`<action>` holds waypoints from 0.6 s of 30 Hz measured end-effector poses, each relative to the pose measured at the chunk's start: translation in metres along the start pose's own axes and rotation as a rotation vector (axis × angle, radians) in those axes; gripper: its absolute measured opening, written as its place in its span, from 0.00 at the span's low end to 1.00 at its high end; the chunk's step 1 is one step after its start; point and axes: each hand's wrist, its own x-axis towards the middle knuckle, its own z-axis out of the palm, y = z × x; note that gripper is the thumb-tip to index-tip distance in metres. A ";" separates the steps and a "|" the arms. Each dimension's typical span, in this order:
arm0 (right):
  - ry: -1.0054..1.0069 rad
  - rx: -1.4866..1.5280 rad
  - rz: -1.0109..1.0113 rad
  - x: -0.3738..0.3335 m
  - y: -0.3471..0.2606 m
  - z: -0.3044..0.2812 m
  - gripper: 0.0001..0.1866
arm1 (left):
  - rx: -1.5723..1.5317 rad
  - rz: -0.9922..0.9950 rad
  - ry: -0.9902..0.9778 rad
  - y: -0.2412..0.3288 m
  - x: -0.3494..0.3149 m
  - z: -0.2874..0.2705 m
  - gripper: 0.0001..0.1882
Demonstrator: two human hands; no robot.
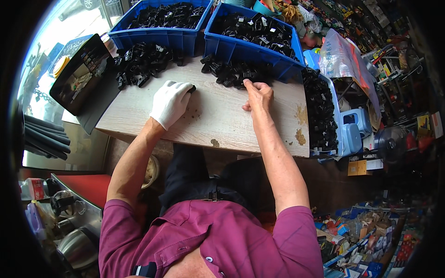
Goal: Sorting and inspecting small black plastic hardware components at a workbench.
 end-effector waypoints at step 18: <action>-0.232 0.009 -0.048 -0.009 -0.007 -0.028 0.11 | -0.043 -0.042 0.002 -0.004 -0.002 0.002 0.10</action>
